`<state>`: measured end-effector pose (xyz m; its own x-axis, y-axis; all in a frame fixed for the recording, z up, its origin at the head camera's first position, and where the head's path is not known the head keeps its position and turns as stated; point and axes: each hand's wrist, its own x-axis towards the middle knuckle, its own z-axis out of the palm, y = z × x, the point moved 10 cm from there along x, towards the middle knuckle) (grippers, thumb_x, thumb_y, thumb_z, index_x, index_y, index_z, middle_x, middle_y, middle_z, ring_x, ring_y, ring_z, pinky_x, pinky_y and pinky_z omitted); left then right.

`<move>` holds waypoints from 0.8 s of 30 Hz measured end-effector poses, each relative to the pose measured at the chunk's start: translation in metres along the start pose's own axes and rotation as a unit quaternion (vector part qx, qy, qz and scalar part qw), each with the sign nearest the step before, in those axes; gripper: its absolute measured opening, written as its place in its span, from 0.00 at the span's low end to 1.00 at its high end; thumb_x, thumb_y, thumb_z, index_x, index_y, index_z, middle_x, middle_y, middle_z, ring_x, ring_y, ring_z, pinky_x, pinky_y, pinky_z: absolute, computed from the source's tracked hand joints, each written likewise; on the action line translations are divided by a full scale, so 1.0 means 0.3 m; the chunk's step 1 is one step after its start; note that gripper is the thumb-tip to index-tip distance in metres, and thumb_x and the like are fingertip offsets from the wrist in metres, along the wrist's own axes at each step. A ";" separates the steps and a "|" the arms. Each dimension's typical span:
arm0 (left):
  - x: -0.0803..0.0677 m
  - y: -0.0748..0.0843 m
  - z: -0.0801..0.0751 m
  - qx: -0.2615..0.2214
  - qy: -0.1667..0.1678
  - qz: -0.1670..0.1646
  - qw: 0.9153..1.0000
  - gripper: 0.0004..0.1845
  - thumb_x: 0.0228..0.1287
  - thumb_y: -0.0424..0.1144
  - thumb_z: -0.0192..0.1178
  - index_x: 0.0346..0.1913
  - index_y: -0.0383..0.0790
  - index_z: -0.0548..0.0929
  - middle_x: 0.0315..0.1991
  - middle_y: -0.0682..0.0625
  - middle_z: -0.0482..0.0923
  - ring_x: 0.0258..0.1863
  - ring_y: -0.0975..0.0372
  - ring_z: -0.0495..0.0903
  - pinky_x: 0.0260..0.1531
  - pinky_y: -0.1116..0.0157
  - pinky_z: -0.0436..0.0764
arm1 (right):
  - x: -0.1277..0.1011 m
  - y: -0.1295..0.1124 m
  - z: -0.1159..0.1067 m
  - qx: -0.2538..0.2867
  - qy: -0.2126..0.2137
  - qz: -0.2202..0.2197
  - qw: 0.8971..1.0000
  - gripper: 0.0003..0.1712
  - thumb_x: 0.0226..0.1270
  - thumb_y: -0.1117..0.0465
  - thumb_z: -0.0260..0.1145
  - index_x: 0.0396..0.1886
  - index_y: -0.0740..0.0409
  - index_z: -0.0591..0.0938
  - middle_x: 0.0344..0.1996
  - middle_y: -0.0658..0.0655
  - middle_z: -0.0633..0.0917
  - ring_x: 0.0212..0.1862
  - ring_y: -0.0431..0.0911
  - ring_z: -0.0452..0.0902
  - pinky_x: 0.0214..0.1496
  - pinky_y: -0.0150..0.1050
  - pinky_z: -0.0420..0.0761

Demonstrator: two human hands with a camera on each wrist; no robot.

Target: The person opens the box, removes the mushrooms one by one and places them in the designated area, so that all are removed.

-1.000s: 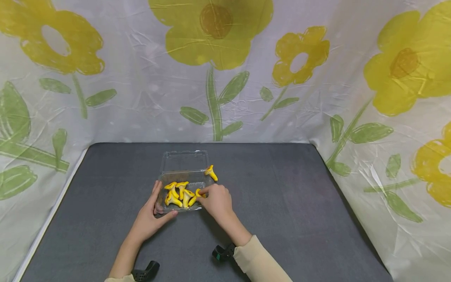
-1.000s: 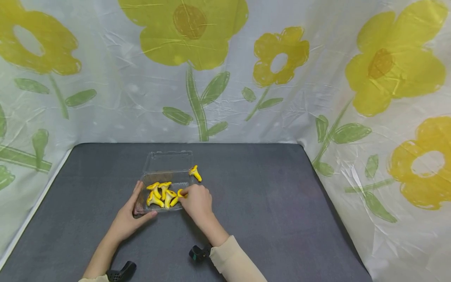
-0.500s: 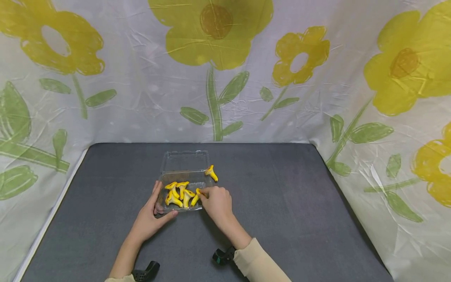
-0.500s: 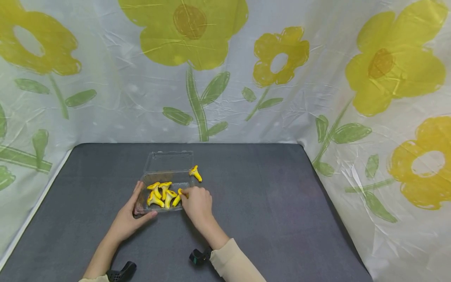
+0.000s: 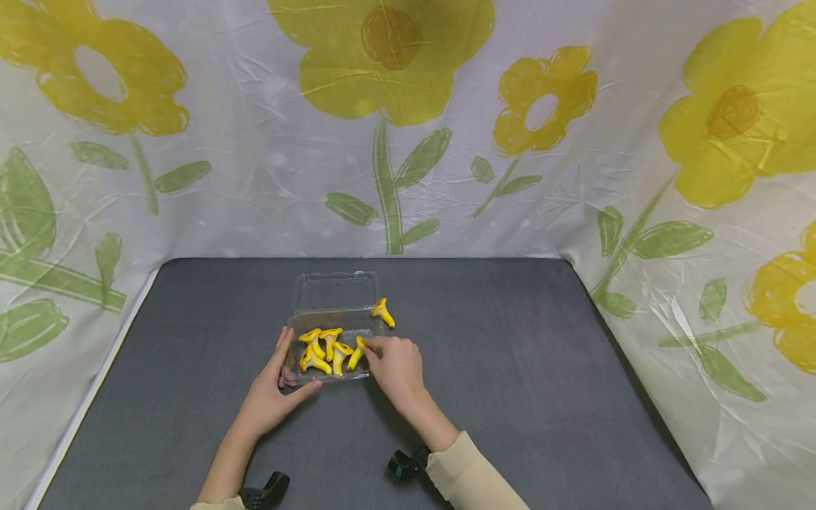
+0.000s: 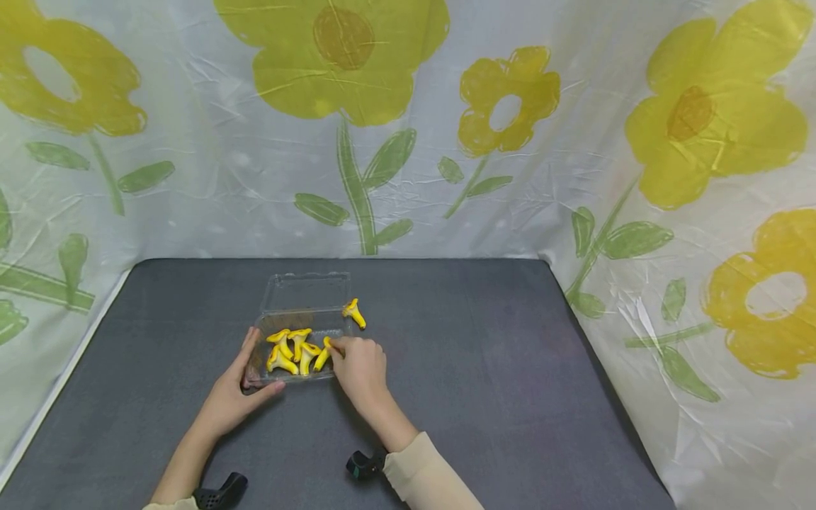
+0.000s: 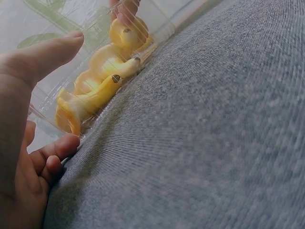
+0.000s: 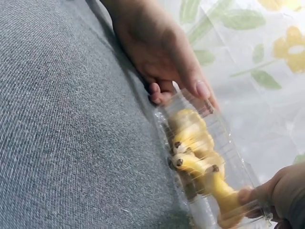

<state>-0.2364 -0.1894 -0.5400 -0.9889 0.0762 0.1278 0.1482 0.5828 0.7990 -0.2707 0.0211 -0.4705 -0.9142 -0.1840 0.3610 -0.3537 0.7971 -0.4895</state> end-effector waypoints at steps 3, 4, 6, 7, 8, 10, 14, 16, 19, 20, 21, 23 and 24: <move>0.001 0.000 -0.001 -0.004 0.001 -0.001 1.000 0.58 0.55 0.55 0.73 0.81 0.54 0.44 0.81 0.47 0.38 0.28 0.66 0.65 0.32 0.69 0.69 | 0.003 0.002 -0.010 0.012 0.007 -0.012 1.000 0.08 0.59 0.57 0.76 0.39 0.49 0.92 0.32 0.48 0.91 0.13 0.31 0.54 0.14 0.27 0.54; 0.002 0.000 -0.001 -0.005 0.001 -0.001 1.000 0.59 0.55 0.56 0.73 0.81 0.54 0.44 0.81 0.48 0.39 0.28 0.65 0.65 0.31 0.68 0.67 | 0.005 0.005 -0.014 0.018 0.009 -0.014 1.000 0.08 0.60 0.58 0.75 0.40 0.49 0.92 0.32 0.48 0.91 0.12 0.31 0.53 0.14 0.27 0.54; 0.002 0.000 0.000 -0.004 0.001 0.000 1.000 0.59 0.55 0.56 0.73 0.81 0.54 0.44 0.81 0.47 0.39 0.28 0.65 0.65 0.31 0.68 0.67 | 0.009 0.016 -0.021 0.038 0.012 -0.016 0.999 0.08 0.60 0.58 0.75 0.40 0.49 0.92 0.32 0.48 0.91 0.12 0.30 0.51 0.15 0.26 0.54; 0.002 -0.001 0.001 -0.002 0.000 0.000 1.000 0.59 0.55 0.56 0.73 0.81 0.53 0.44 0.81 0.47 0.39 0.28 0.65 0.65 0.31 0.69 0.68 | 0.011 0.024 -0.023 0.050 0.013 -0.016 0.999 0.09 0.60 0.58 0.75 0.41 0.49 0.92 0.33 0.47 0.91 0.12 0.30 0.49 0.16 0.26 0.55; 0.001 -0.002 0.002 -0.001 0.000 0.000 1.000 0.59 0.55 0.55 0.73 0.81 0.53 0.44 0.81 0.47 0.38 0.28 0.66 0.65 0.32 0.69 0.70 | 0.013 0.033 -0.026 0.060 0.015 -0.014 0.998 0.09 0.60 0.58 0.75 0.41 0.49 0.92 0.33 0.47 0.91 0.12 0.30 0.49 0.16 0.26 0.55; 0.000 -0.004 0.004 0.000 -0.001 -0.001 1.000 0.59 0.55 0.55 0.73 0.81 0.52 0.43 0.81 0.46 0.38 0.29 0.66 0.66 0.34 0.69 0.73 | 0.016 0.048 -0.032 0.082 0.017 -0.013 0.996 0.09 0.61 0.57 0.75 0.41 0.49 0.92 0.34 0.46 0.91 0.10 0.30 0.46 0.15 0.26 0.55; -0.001 -0.006 0.004 0.004 0.000 -0.004 1.000 0.59 0.55 0.55 0.73 0.81 0.52 0.43 0.81 0.46 0.38 0.30 0.66 0.67 0.36 0.69 0.74 | 0.017 0.062 -0.043 0.113 0.022 -0.023 0.993 0.09 0.62 0.57 0.74 0.42 0.49 0.92 0.34 0.46 0.91 0.09 0.28 0.45 0.12 0.27 0.55; -0.001 -0.005 0.004 0.004 0.000 -0.003 1.000 0.59 0.55 0.54 0.73 0.81 0.53 0.43 0.81 0.47 0.38 0.29 0.66 0.66 0.34 0.69 0.72 | 0.016 0.064 -0.049 0.127 0.025 -0.028 0.991 0.09 0.63 0.57 0.73 0.42 0.48 0.91 0.34 0.46 0.91 0.08 0.27 0.46 0.12 0.26 0.56; 0.000 -0.002 0.003 0.002 0.003 0.001 1.000 0.59 0.55 0.53 0.74 0.81 0.53 0.44 0.81 0.47 0.39 0.28 0.66 0.65 0.32 0.69 0.68 | 0.011 0.069 -0.056 0.152 0.028 -0.030 0.987 0.09 0.63 0.57 0.73 0.43 0.47 0.91 0.34 0.46 0.91 0.08 0.26 0.48 0.12 0.26 0.58; 0.000 -0.002 0.003 0.000 0.003 0.001 1.000 0.59 0.55 0.52 0.74 0.81 0.53 0.44 0.81 0.47 0.39 0.28 0.66 0.65 0.31 0.68 0.67 | 0.010 0.073 -0.057 0.162 0.027 -0.028 0.986 0.09 0.63 0.57 0.73 0.43 0.47 0.91 0.35 0.46 0.91 0.08 0.26 0.49 0.12 0.26 0.59; 0.000 -0.002 0.003 0.000 0.003 0.000 1.000 0.59 0.55 0.52 0.74 0.81 0.54 0.44 0.81 0.47 0.39 0.28 0.66 0.65 0.31 0.68 0.67 | 0.009 0.076 -0.059 0.173 0.026 -0.025 0.984 0.09 0.63 0.58 0.73 0.43 0.47 0.91 0.35 0.46 0.91 0.08 0.26 0.50 0.12 0.26 0.60; 0.000 -0.001 0.003 0.003 0.003 -0.001 1.000 0.59 0.55 0.53 0.74 0.81 0.53 0.44 0.81 0.47 0.39 0.28 0.66 0.65 0.32 0.69 0.69 | 0.007 0.084 -0.062 0.192 0.024 -0.016 0.981 0.09 0.63 0.58 0.73 0.44 0.48 0.91 0.35 0.47 0.91 0.07 0.27 0.51 0.11 0.26 0.60; -0.001 -0.001 0.002 0.003 0.004 -0.002 1.000 0.59 0.55 0.53 0.74 0.81 0.53 0.44 0.81 0.46 0.39 0.29 0.66 0.65 0.33 0.69 0.70 | 0.008 0.090 -0.064 0.199 0.025 -0.011 0.980 0.09 0.63 0.58 0.73 0.43 0.49 0.91 0.34 0.47 0.91 0.07 0.27 0.51 0.11 0.27 0.60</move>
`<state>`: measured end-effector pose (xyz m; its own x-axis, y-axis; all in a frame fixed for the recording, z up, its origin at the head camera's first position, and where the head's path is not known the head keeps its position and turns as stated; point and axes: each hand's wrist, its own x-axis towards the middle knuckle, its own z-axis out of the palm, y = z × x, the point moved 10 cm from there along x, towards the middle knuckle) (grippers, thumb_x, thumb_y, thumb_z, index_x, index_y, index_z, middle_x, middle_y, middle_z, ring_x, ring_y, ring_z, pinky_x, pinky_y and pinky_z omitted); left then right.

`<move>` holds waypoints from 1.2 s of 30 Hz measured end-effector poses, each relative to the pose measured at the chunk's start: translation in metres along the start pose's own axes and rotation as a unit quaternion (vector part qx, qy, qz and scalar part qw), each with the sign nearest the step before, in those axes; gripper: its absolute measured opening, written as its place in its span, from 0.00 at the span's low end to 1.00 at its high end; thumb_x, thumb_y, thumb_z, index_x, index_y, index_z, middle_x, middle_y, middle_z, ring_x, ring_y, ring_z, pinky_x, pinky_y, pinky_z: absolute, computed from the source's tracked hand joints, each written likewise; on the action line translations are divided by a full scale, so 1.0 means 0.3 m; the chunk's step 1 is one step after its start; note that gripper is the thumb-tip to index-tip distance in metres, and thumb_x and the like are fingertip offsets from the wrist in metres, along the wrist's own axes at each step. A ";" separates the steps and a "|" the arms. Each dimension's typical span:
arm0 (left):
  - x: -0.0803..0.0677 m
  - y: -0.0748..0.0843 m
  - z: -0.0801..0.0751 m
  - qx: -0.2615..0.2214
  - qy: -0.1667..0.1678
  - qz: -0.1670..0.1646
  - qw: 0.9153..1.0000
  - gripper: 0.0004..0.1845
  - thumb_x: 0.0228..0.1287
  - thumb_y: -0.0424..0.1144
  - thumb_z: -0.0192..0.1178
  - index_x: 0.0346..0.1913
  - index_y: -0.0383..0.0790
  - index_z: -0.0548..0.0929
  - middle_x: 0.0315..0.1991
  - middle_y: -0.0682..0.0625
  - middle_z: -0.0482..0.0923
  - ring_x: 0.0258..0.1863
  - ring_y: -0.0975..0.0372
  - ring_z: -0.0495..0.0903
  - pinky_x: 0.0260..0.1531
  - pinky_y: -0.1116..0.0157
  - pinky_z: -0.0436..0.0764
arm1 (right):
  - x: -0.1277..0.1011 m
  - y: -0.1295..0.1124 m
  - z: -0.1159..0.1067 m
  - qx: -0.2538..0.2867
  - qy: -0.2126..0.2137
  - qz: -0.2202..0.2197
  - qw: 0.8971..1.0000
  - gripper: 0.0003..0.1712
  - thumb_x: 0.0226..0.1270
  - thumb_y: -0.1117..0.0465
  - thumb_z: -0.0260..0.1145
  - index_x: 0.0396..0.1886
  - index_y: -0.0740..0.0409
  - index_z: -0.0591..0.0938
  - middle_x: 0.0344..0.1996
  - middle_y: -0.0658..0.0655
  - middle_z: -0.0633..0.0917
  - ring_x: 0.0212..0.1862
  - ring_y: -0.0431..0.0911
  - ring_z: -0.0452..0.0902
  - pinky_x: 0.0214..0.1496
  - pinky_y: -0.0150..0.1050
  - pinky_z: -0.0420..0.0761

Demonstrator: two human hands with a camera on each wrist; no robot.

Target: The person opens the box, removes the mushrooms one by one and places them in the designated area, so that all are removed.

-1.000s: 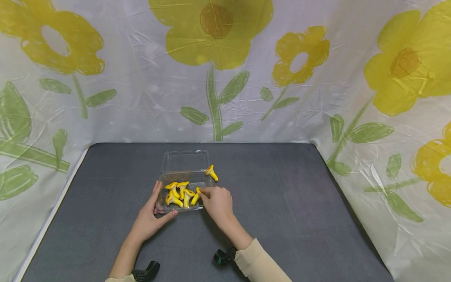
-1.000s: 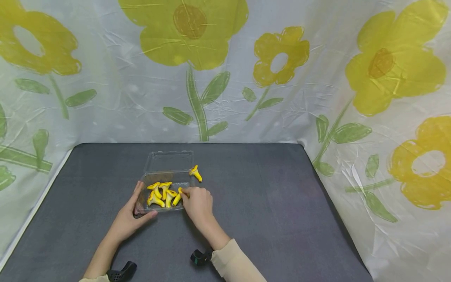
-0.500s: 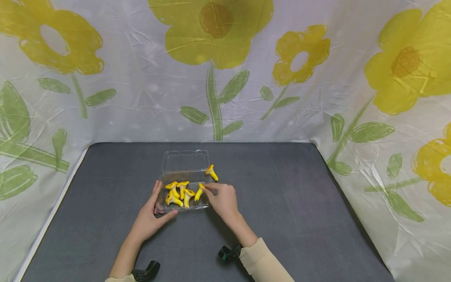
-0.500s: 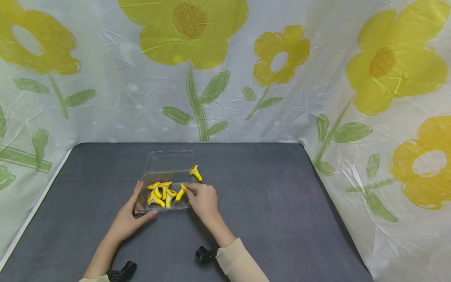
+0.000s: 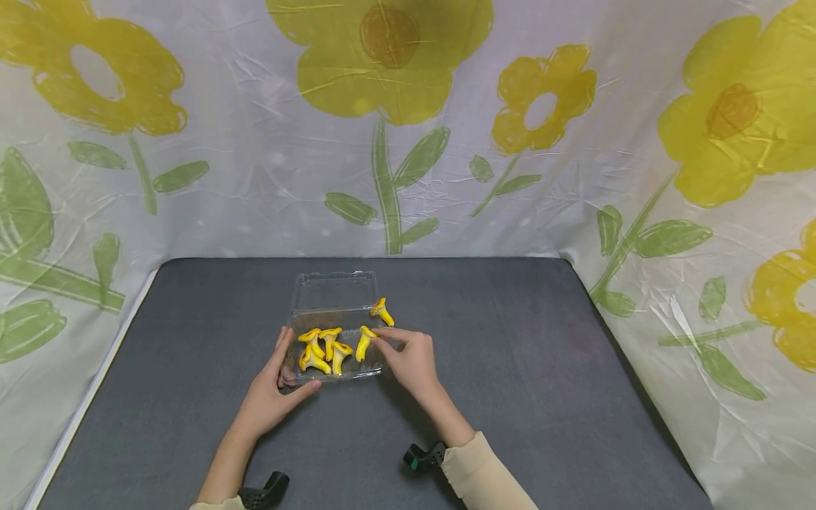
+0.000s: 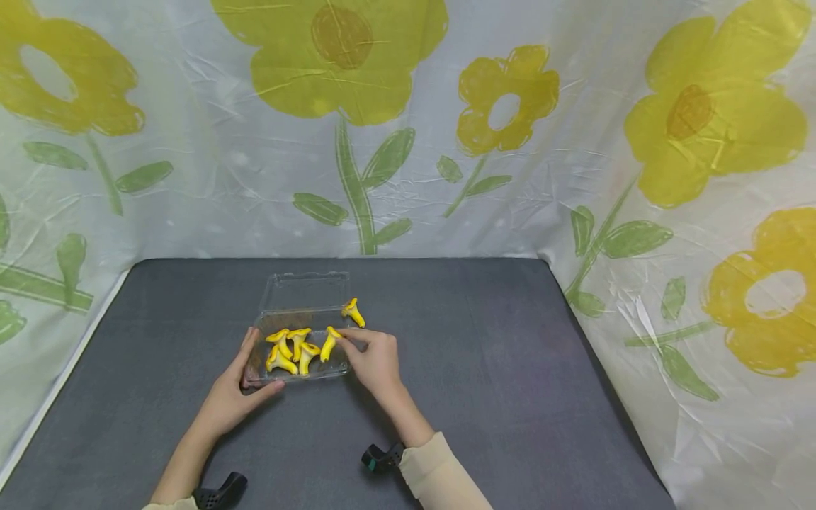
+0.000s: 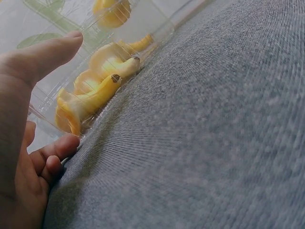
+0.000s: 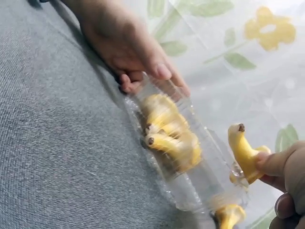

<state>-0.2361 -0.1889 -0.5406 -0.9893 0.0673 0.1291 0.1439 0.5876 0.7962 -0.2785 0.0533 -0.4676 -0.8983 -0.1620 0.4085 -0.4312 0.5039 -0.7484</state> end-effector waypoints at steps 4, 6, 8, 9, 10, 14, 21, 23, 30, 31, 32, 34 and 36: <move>-0.002 -0.001 0.000 0.004 -0.001 -0.003 1.000 0.58 0.56 0.54 0.73 0.81 0.52 0.44 0.81 0.45 0.39 0.30 0.66 0.67 0.36 0.69 0.74 | 0.005 0.013 -0.025 0.016 0.019 0.009 1.000 0.10 0.61 0.58 0.74 0.42 0.52 0.91 0.36 0.51 0.91 0.07 0.28 0.48 0.10 0.28 0.57; -0.001 -0.001 -0.001 0.003 -0.001 -0.002 1.000 0.58 0.56 0.53 0.73 0.81 0.52 0.44 0.81 0.46 0.39 0.30 0.66 0.66 0.35 0.69 0.73 | 0.009 0.024 -0.039 0.019 0.031 0.012 0.999 0.10 0.61 0.57 0.74 0.41 0.52 0.91 0.37 0.52 0.90 0.07 0.27 0.48 0.10 0.28 0.57; 0.000 -0.002 -0.001 0.004 0.000 -0.002 1.000 0.59 0.55 0.54 0.73 0.81 0.52 0.44 0.81 0.46 0.39 0.30 0.66 0.66 0.34 0.69 0.71 | 0.011 0.036 -0.053 0.015 0.039 0.015 0.999 0.10 0.61 0.56 0.74 0.41 0.51 0.92 0.38 0.51 0.90 0.07 0.27 0.49 0.11 0.27 0.58; 0.000 -0.002 -0.002 0.005 0.000 -0.002 1.000 0.59 0.55 0.54 0.73 0.81 0.53 0.44 0.81 0.46 0.39 0.29 0.66 0.66 0.33 0.69 0.70 | 0.012 0.044 -0.059 0.014 0.043 0.017 0.999 0.10 0.61 0.55 0.74 0.41 0.51 0.92 0.38 0.50 0.90 0.08 0.27 0.49 0.11 0.27 0.58; 0.001 -0.001 -0.002 0.003 0.000 -0.001 1.000 0.59 0.55 0.54 0.73 0.81 0.53 0.44 0.81 0.46 0.39 0.29 0.66 0.65 0.32 0.68 0.68 | 0.013 0.053 -0.066 0.017 0.047 0.020 0.999 0.09 0.61 0.55 0.74 0.40 0.51 0.92 0.37 0.50 0.90 0.08 0.27 0.49 0.11 0.27 0.58; 0.000 -0.001 -0.003 0.005 0.002 -0.001 1.000 0.59 0.55 0.54 0.73 0.81 0.53 0.44 0.81 0.46 0.40 0.28 0.66 0.65 0.32 0.68 0.67 | 0.015 0.083 -0.094 0.027 0.057 0.033 0.997 0.09 0.62 0.56 0.74 0.41 0.50 0.91 0.34 0.49 0.91 0.07 0.28 0.48 0.10 0.28 0.57; -0.003 0.003 -0.003 -0.001 -0.003 -0.005 1.000 0.58 0.56 0.54 0.73 0.81 0.53 0.44 0.81 0.46 0.39 0.29 0.66 0.65 0.34 0.69 0.71 | 0.021 0.153 -0.136 0.013 0.079 0.054 0.995 0.08 0.62 0.56 0.74 0.41 0.47 0.91 0.29 0.51 0.90 0.05 0.28 0.53 0.08 0.29 0.58; -0.003 0.003 -0.003 -0.003 -0.003 -0.006 1.000 0.58 0.56 0.53 0.73 0.81 0.53 0.44 0.81 0.46 0.39 0.29 0.66 0.65 0.34 0.69 0.71 | 0.027 0.173 -0.145 0.009 0.082 0.057 0.995 0.08 0.63 0.56 0.73 0.41 0.47 0.91 0.27 0.53 0.90 0.04 0.28 0.52 0.07 0.29 0.57; -0.001 0.003 -0.002 0.003 -0.004 -0.002 1.000 0.59 0.55 0.54 0.73 0.81 0.53 0.43 0.81 0.46 0.39 0.28 0.66 0.65 0.31 0.68 0.69 | 0.053 0.233 -0.165 0.001 0.079 0.066 0.995 0.09 0.65 0.55 0.72 0.43 0.49 0.91 0.18 0.58 0.87 0.03 0.28 0.52 0.07 0.30 0.56; 0.000 0.001 -0.001 0.005 -0.006 -0.003 1.000 0.59 0.55 0.55 0.73 0.81 0.53 0.43 0.81 0.47 0.38 0.28 0.66 0.65 0.31 0.68 0.68 | 0.057 0.239 -0.167 0.000 0.077 0.067 0.995 0.09 0.65 0.55 0.71 0.43 0.49 0.90 0.17 0.59 0.86 0.03 0.29 0.52 0.07 0.30 0.56; 0.000 -0.001 0.000 0.005 -0.006 -0.005 1.000 0.59 0.55 0.55 0.73 0.81 0.53 0.43 0.81 0.47 0.38 0.28 0.66 0.65 0.31 0.68 0.69 | 0.062 0.244 -0.169 -0.001 0.076 0.068 0.995 0.10 0.66 0.54 0.71 0.43 0.49 0.90 0.19 0.58 0.87 0.03 0.29 0.51 0.07 0.30 0.57; 0.001 -0.004 0.001 0.007 -0.006 -0.008 1.000 0.59 0.55 0.56 0.73 0.81 0.53 0.43 0.81 0.47 0.38 0.29 0.65 0.66 0.32 0.68 0.70 | 0.073 0.255 -0.171 -0.005 0.073 0.067 0.995 0.10 0.66 0.55 0.71 0.44 0.50 0.90 0.16 0.59 0.86 0.03 0.30 0.52 0.07 0.30 0.57; 0.003 -0.006 0.002 0.010 -0.006 -0.011 1.000 0.59 0.55 0.57 0.72 0.81 0.53 0.43 0.81 0.47 0.38 0.29 0.65 0.66 0.33 0.68 0.71 | 0.087 0.265 -0.174 -0.016 0.074 0.063 0.995 0.10 0.66 0.55 0.70 0.44 0.51 0.90 0.21 0.57 0.88 0.03 0.32 0.51 0.07 0.31 0.58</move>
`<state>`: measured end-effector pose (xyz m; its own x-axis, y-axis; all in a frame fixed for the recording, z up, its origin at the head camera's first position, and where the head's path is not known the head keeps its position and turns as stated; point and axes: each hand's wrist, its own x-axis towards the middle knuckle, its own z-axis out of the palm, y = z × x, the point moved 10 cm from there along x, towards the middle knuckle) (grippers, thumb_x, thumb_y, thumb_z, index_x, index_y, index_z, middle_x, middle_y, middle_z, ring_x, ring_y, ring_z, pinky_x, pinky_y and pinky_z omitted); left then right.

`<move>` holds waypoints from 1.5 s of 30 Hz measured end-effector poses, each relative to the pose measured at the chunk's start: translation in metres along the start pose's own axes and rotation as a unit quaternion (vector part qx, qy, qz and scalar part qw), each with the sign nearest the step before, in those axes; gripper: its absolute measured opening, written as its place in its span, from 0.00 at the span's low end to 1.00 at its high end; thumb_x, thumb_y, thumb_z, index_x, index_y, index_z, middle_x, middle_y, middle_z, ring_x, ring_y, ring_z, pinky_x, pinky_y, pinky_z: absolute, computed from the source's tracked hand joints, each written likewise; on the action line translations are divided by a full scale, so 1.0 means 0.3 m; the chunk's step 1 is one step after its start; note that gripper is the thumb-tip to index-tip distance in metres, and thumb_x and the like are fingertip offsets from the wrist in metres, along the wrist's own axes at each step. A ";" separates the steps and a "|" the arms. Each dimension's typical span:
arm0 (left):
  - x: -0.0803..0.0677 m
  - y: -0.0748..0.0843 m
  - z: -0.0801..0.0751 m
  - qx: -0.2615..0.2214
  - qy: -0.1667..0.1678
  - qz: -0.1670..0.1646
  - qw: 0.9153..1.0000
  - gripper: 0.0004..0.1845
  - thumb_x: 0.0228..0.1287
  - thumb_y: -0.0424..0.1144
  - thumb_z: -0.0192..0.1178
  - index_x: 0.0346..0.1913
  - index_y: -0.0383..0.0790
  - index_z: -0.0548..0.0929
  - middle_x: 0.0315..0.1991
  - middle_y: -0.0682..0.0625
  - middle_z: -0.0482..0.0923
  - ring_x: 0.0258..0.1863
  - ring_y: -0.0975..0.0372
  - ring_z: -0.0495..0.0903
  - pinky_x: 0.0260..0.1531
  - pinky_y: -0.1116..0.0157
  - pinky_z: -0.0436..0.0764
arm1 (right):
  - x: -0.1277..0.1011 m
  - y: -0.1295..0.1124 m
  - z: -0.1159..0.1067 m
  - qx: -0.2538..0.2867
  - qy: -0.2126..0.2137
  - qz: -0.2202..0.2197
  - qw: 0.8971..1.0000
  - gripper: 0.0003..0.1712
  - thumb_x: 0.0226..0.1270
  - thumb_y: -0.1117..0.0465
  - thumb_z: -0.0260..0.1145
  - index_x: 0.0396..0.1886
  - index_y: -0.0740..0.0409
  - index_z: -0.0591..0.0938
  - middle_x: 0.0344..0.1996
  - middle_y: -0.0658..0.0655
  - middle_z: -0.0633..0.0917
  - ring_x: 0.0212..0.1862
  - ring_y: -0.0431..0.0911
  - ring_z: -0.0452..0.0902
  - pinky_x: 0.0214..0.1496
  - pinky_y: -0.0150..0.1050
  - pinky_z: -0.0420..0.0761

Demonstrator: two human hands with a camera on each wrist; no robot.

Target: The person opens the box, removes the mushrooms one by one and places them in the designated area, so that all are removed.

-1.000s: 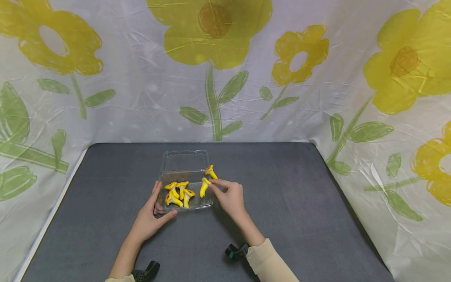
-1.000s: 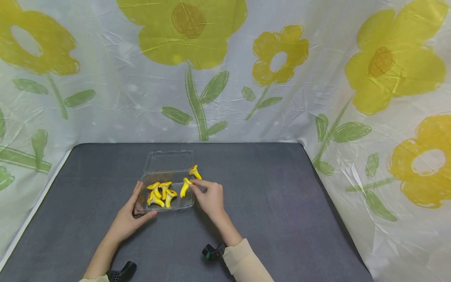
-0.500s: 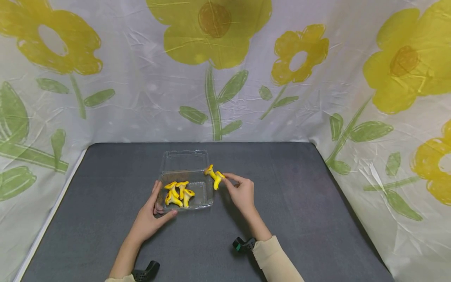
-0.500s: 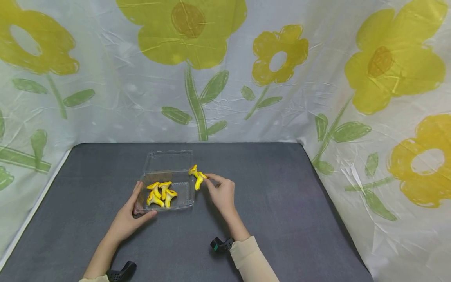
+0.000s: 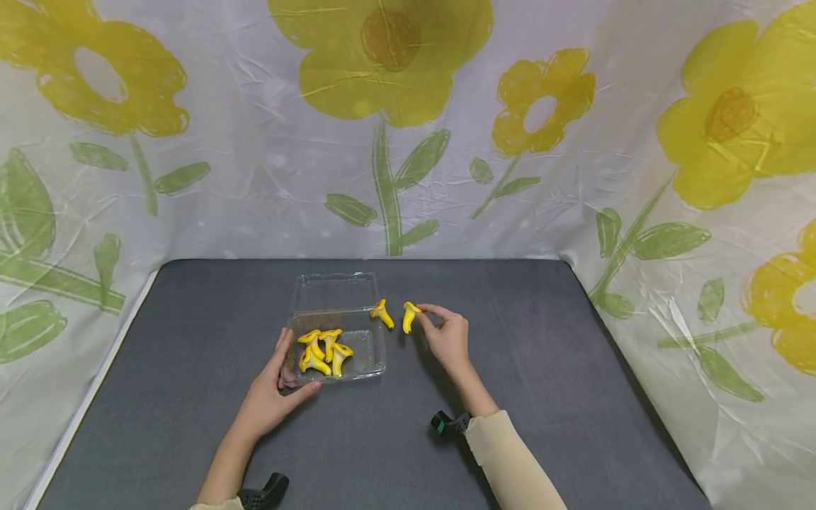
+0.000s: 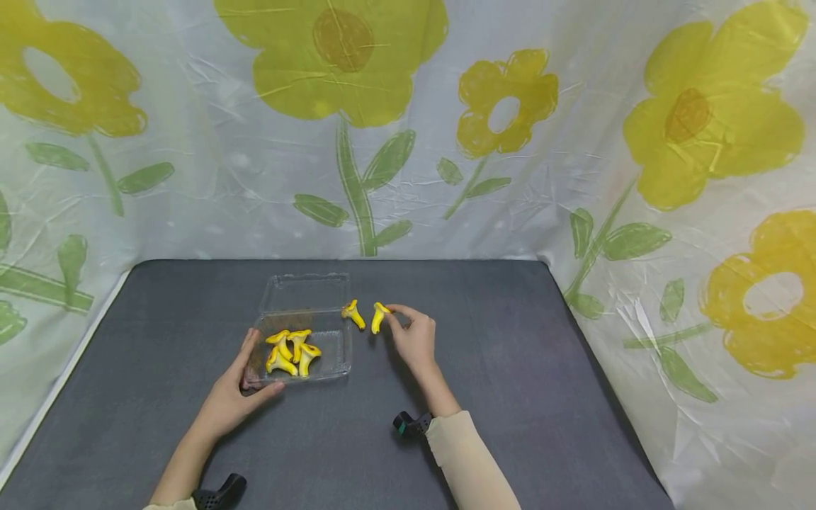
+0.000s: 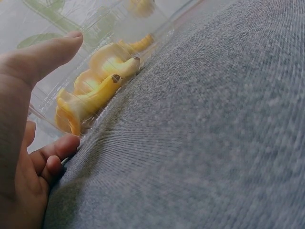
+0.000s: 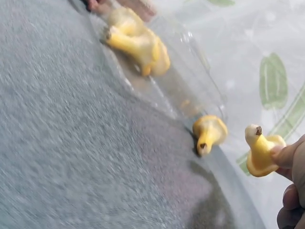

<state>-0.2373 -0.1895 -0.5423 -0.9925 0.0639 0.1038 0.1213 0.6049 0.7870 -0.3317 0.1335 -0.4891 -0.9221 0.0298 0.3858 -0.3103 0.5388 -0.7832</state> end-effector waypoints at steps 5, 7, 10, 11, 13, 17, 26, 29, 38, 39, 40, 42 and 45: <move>0.001 0.003 -0.001 -0.006 0.000 0.000 1.000 0.59 0.55 0.56 0.73 0.81 0.54 0.43 0.81 0.48 0.38 0.28 0.65 0.65 0.32 0.68 0.68 | 0.033 0.025 0.004 -0.023 -0.002 -0.008 1.000 0.10 0.67 0.55 0.70 0.43 0.52 0.90 0.28 0.53 0.90 0.04 0.35 0.51 0.09 0.30 0.57; 0.001 0.004 -0.001 -0.009 0.000 0.000 1.000 0.59 0.55 0.56 0.73 0.81 0.55 0.43 0.81 0.48 0.38 0.28 0.65 0.65 0.31 0.68 0.67 | 0.041 0.038 0.012 -0.026 -0.006 -0.006 1.000 0.10 0.67 0.55 0.70 0.43 0.52 0.90 0.28 0.53 0.90 0.04 0.35 0.51 0.09 0.29 0.57; 0.000 0.004 0.001 -0.011 0.000 0.000 1.000 0.59 0.54 0.57 0.73 0.80 0.56 0.43 0.81 0.49 0.39 0.28 0.65 0.66 0.30 0.68 0.67 | 0.053 0.049 0.024 -0.029 -0.006 -0.010 1.000 0.10 0.66 0.56 0.71 0.43 0.53 0.90 0.29 0.53 0.90 0.04 0.33 0.50 0.08 0.30 0.57; 0.000 0.004 0.001 -0.012 0.001 0.001 1.000 0.60 0.54 0.57 0.73 0.80 0.56 0.44 0.81 0.49 0.39 0.28 0.65 0.66 0.30 0.68 0.68 | 0.057 0.051 0.029 -0.030 -0.006 -0.014 0.999 0.10 0.66 0.56 0.71 0.43 0.53 0.90 0.29 0.53 0.90 0.04 0.32 0.49 0.08 0.30 0.57; -0.001 0.004 0.000 -0.013 0.001 0.002 1.000 0.59 0.53 0.56 0.74 0.80 0.57 0.44 0.81 0.49 0.40 0.28 0.65 0.66 0.30 0.68 0.68 | 0.063 0.050 0.042 -0.032 -0.009 -0.026 0.999 0.10 0.66 0.57 0.71 0.44 0.54 0.90 0.31 0.53 0.90 0.05 0.30 0.48 0.09 0.30 0.57; -0.002 0.002 -0.004 -0.011 0.003 0.004 1.000 0.59 0.54 0.55 0.74 0.80 0.56 0.44 0.81 0.49 0.40 0.28 0.65 0.65 0.30 0.68 0.68 | 0.073 0.060 0.077 -0.042 -0.023 -0.033 0.998 0.10 0.67 0.57 0.70 0.44 0.54 0.90 0.35 0.52 0.90 0.06 0.27 0.47 0.10 0.30 0.58; -0.004 0.004 -0.003 -0.003 0.000 0.001 1.000 0.59 0.55 0.57 0.72 0.81 0.53 0.44 0.81 0.47 0.39 0.28 0.65 0.66 0.32 0.68 0.69 | 0.085 0.093 0.118 -0.020 -0.030 -0.039 0.999 0.11 0.67 0.55 0.70 0.45 0.53 0.90 0.38 0.51 0.90 0.06 0.28 0.46 0.10 0.30 0.57; -0.003 0.005 -0.003 -0.006 -0.001 0.002 1.000 0.59 0.55 0.56 0.73 0.81 0.53 0.44 0.81 0.48 0.39 0.28 0.65 0.66 0.31 0.68 0.68 | 0.084 0.095 0.128 -0.019 -0.032 -0.051 0.998 0.11 0.67 0.55 0.70 0.45 0.52 0.90 0.40 0.50 0.90 0.06 0.28 0.47 0.10 0.30 0.58; -0.003 -0.001 -0.005 -0.007 0.004 0.003 1.000 0.59 0.55 0.57 0.72 0.81 0.55 0.43 0.81 0.49 0.39 0.30 0.66 0.67 0.35 0.70 0.73 | 0.073 0.101 0.141 -0.054 -0.034 -0.047 0.997 0.09 0.66 0.60 0.70 0.45 0.49 0.89 0.40 0.52 0.90 0.06 0.30 0.51 0.10 0.29 0.58; -0.003 -0.001 -0.004 -0.008 0.005 0.005 1.000 0.58 0.55 0.57 0.72 0.81 0.55 0.43 0.81 0.49 0.39 0.30 0.66 0.67 0.35 0.70 0.72 | 0.071 0.103 0.140 -0.058 -0.033 -0.044 0.997 0.09 0.66 0.60 0.70 0.45 0.49 0.89 0.40 0.52 0.90 0.06 0.30 0.50 0.10 0.29 0.58; -0.003 0.000 -0.004 -0.010 0.006 0.007 1.000 0.58 0.55 0.57 0.72 0.80 0.55 0.44 0.81 0.48 0.39 0.30 0.66 0.67 0.35 0.69 0.72 | 0.070 0.105 0.140 -0.060 -0.033 -0.040 0.997 0.09 0.66 0.60 0.70 0.45 0.49 0.88 0.40 0.52 0.90 0.06 0.31 0.50 0.10 0.29 0.58; -0.002 0.000 -0.002 -0.011 0.007 0.010 1.000 0.58 0.55 0.56 0.73 0.80 0.56 0.44 0.81 0.48 0.39 0.30 0.66 0.67 0.35 0.70 0.73 | 0.068 0.107 0.139 -0.063 -0.032 -0.036 0.997 0.08 0.66 0.60 0.70 0.44 0.49 0.88 0.41 0.52 0.90 0.06 0.31 0.50 0.11 0.30 0.57; -0.002 -0.002 0.000 -0.009 0.010 0.017 1.000 0.58 0.55 0.55 0.73 0.80 0.57 0.43 0.81 0.47 0.39 0.29 0.66 0.67 0.36 0.70 0.74 | 0.067 0.107 0.137 -0.065 -0.034 -0.033 0.997 0.08 0.66 0.60 0.70 0.44 0.49 0.88 0.42 0.52 0.89 0.07 0.34 0.51 0.11 0.30 0.58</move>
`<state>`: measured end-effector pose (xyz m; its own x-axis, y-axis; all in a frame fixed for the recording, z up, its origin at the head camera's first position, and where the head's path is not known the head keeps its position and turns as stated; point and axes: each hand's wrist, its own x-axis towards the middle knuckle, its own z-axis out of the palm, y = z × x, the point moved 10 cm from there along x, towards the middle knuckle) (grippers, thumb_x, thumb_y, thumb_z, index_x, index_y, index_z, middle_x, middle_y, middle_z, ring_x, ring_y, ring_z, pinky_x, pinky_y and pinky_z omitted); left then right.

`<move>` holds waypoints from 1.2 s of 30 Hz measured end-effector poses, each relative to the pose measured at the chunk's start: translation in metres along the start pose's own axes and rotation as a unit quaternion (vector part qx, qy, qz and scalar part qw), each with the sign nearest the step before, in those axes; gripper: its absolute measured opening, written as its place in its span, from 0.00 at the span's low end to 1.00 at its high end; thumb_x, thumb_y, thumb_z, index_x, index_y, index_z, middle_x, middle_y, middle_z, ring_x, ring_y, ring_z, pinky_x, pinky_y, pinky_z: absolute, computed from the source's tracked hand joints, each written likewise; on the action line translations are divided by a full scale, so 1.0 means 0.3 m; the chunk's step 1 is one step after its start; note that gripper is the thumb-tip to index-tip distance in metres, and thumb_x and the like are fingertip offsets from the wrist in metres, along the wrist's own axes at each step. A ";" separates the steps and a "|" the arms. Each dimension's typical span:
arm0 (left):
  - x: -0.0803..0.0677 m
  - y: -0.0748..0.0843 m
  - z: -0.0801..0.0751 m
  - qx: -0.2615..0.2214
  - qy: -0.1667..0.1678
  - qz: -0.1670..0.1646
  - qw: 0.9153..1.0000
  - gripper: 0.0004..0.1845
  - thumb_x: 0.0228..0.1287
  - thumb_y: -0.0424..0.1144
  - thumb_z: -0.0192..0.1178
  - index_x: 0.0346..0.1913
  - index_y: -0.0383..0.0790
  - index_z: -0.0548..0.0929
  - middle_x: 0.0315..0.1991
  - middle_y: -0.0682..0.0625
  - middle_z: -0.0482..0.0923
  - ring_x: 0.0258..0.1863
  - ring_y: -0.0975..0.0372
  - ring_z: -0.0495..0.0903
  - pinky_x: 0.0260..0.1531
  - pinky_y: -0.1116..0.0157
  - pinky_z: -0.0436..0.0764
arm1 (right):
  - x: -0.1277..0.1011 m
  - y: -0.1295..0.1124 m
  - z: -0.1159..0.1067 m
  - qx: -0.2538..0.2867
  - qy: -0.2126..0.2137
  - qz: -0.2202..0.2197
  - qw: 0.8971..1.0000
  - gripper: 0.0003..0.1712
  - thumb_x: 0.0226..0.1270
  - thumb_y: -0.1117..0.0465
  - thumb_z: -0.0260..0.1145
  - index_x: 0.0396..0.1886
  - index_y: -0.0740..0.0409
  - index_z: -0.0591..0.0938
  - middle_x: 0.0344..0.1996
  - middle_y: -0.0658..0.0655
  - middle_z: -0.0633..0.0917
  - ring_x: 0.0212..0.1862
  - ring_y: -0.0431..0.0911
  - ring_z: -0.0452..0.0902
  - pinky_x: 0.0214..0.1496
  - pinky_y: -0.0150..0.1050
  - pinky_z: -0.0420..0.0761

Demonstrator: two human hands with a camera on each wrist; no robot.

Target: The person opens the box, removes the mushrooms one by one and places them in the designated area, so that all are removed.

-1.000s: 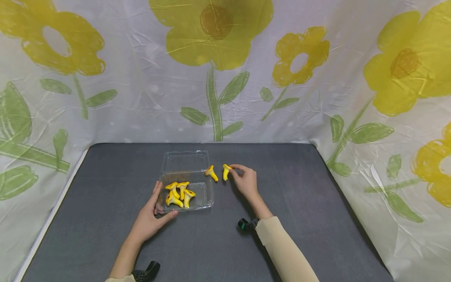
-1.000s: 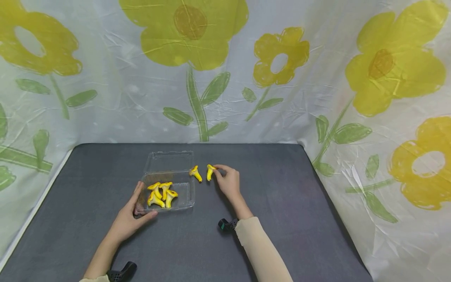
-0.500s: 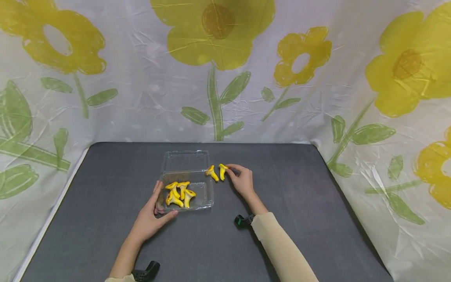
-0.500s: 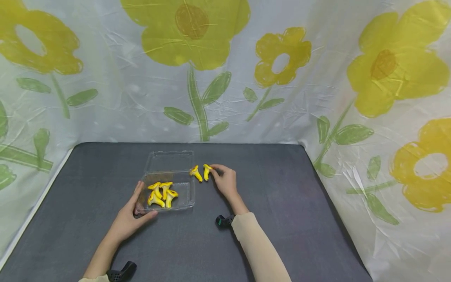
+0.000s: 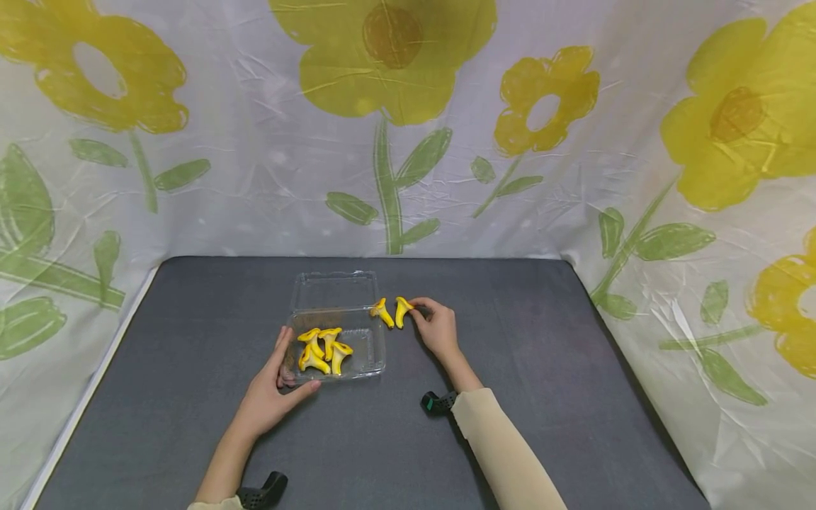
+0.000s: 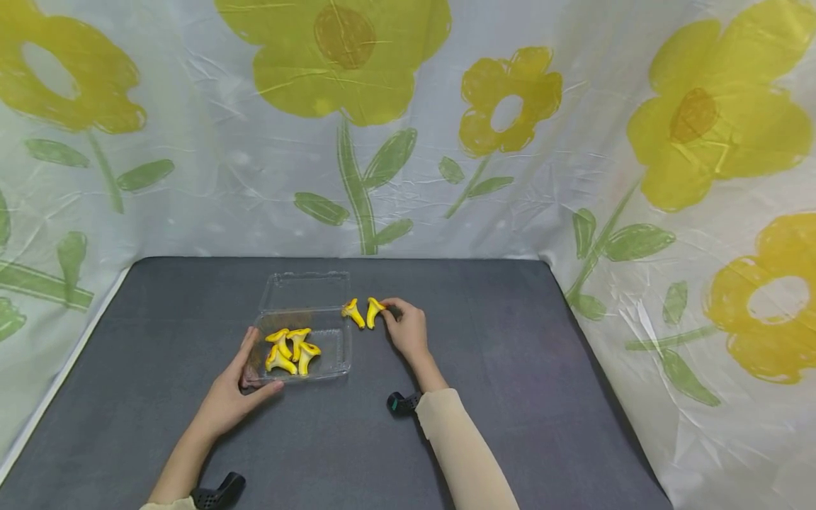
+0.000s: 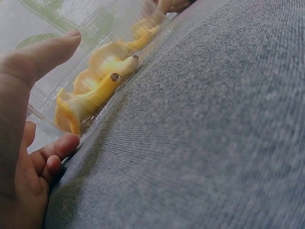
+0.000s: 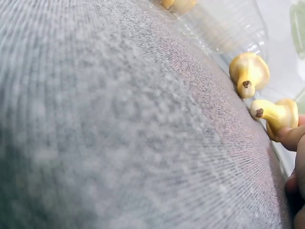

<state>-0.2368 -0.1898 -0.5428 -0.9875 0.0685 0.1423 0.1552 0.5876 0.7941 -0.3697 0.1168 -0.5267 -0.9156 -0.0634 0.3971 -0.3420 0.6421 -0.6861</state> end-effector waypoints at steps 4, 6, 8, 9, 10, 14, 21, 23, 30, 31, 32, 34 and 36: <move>0.000 -0.002 0.001 -0.002 0.001 0.003 1.000 0.58 0.56 0.54 0.73 0.80 0.57 0.43 0.81 0.47 0.39 0.29 0.66 0.67 0.36 0.70 0.74 | 0.001 0.004 0.002 0.000 -0.008 0.004 1.000 0.08 0.66 0.59 0.70 0.44 0.50 0.88 0.43 0.52 0.89 0.07 0.34 0.53 0.12 0.30 0.59; 0.001 0.000 0.003 -0.005 0.000 0.003 1.000 0.58 0.56 0.54 0.73 0.80 0.56 0.43 0.81 0.47 0.39 0.29 0.66 0.67 0.36 0.70 0.74 | 0.004 0.009 0.001 -0.002 -0.011 0.006 1.000 0.09 0.66 0.59 0.70 0.45 0.49 0.88 0.43 0.51 0.89 0.07 0.34 0.53 0.12 0.30 0.59; 0.002 0.003 0.006 -0.008 -0.002 0.004 1.000 0.58 0.56 0.54 0.73 0.81 0.55 0.43 0.81 0.47 0.38 0.29 0.66 0.67 0.35 0.70 0.73 | 0.005 0.015 -0.001 -0.002 -0.011 0.011 1.000 0.09 0.66 0.59 0.70 0.45 0.49 0.89 0.43 0.51 0.89 0.07 0.34 0.52 0.12 0.30 0.59; 0.002 0.005 0.007 -0.009 -0.004 0.006 1.000 0.58 0.56 0.54 0.73 0.81 0.55 0.43 0.81 0.47 0.38 0.29 0.66 0.67 0.35 0.69 0.73 | 0.006 0.017 -0.003 -0.002 -0.010 0.013 1.000 0.09 0.67 0.59 0.70 0.45 0.49 0.89 0.44 0.52 0.89 0.07 0.34 0.52 0.12 0.30 0.59; 0.003 0.008 0.009 -0.010 -0.004 0.006 1.000 0.58 0.56 0.54 0.73 0.81 0.54 0.43 0.81 0.47 0.38 0.30 0.66 0.67 0.35 0.69 0.73 | 0.007 0.019 -0.005 -0.003 -0.008 0.014 1.000 0.09 0.66 0.59 0.70 0.45 0.49 0.89 0.43 0.52 0.89 0.07 0.35 0.51 0.12 0.30 0.58; 0.005 0.010 0.011 -0.008 -0.002 0.005 1.000 0.58 0.56 0.54 0.73 0.81 0.53 0.44 0.81 0.46 0.39 0.30 0.67 0.68 0.34 0.69 0.73 | 0.010 0.017 -0.008 -0.005 -0.009 0.016 1.000 0.09 0.66 0.60 0.70 0.45 0.49 0.89 0.43 0.52 0.89 0.07 0.36 0.51 0.11 0.31 0.58; 0.002 -0.004 0.004 0.004 -0.002 -0.007 1.000 0.58 0.55 0.55 0.73 0.80 0.57 0.43 0.81 0.48 0.39 0.29 0.66 0.68 0.34 0.69 0.73 | 0.007 0.025 0.009 -0.019 -0.017 0.036 0.999 0.10 0.67 0.59 0.69 0.47 0.49 0.89 0.42 0.52 0.90 0.07 0.37 0.53 0.12 0.30 0.58; 0.002 -0.004 0.004 0.005 -0.002 -0.006 1.000 0.59 0.55 0.55 0.73 0.80 0.56 0.43 0.81 0.48 0.39 0.29 0.66 0.67 0.33 0.69 0.72 | 0.010 0.026 0.009 -0.021 -0.016 0.037 0.999 0.10 0.67 0.59 0.70 0.47 0.49 0.89 0.42 0.52 0.90 0.07 0.38 0.54 0.12 0.31 0.58; 0.001 -0.001 0.003 0.001 0.000 0.000 1.000 0.59 0.55 0.54 0.73 0.81 0.55 0.44 0.81 0.46 0.39 0.28 0.66 0.66 0.32 0.69 0.71 | 0.013 0.023 0.011 -0.016 -0.013 0.023 1.000 0.11 0.66 0.61 0.71 0.48 0.49 0.89 0.42 0.52 0.90 0.07 0.36 0.54 0.12 0.30 0.59; 0.001 0.001 0.004 0.001 0.000 0.002 1.000 0.59 0.55 0.54 0.73 0.81 0.54 0.43 0.81 0.46 0.39 0.28 0.66 0.66 0.32 0.69 0.71 | 0.012 0.022 0.010 -0.015 -0.013 0.022 1.000 0.12 0.65 0.61 0.71 0.48 0.49 0.89 0.42 0.52 0.90 0.07 0.36 0.54 0.12 0.30 0.58; 0.001 0.003 0.002 -0.001 0.002 0.004 1.000 0.59 0.55 0.54 0.74 0.80 0.54 0.44 0.81 0.46 0.40 0.28 0.66 0.66 0.32 0.69 0.70 | 0.012 0.021 0.010 -0.014 -0.013 0.021 1.000 0.12 0.64 0.61 0.72 0.48 0.49 0.89 0.42 0.52 0.90 0.07 0.36 0.53 0.12 0.30 0.58; 0.000 0.005 0.001 -0.003 0.003 0.004 1.000 0.59 0.54 0.53 0.74 0.80 0.55 0.44 0.81 0.46 0.40 0.27 0.66 0.65 0.31 0.69 0.70 | 0.010 0.020 0.010 -0.011 -0.015 0.020 1.000 0.13 0.63 0.61 0.73 0.48 0.49 0.89 0.42 0.52 0.90 0.07 0.35 0.52 0.12 0.30 0.58; -0.002 0.007 0.000 -0.002 0.002 0.005 1.000 0.59 0.55 0.53 0.74 0.80 0.54 0.44 0.81 0.46 0.40 0.27 0.66 0.65 0.31 0.70 0.69 | 0.009 0.017 0.010 -0.009 -0.017 0.019 1.000 0.14 0.62 0.62 0.74 0.49 0.50 0.89 0.42 0.52 0.90 0.07 0.34 0.51 0.12 0.30 0.57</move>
<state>-0.2360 -0.1887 -0.5411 -0.9857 0.0711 0.1526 0.1652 0.5836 0.7951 -0.3747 0.1176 -0.5310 -0.9347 -0.0643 0.3494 -0.3030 0.6578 -0.6895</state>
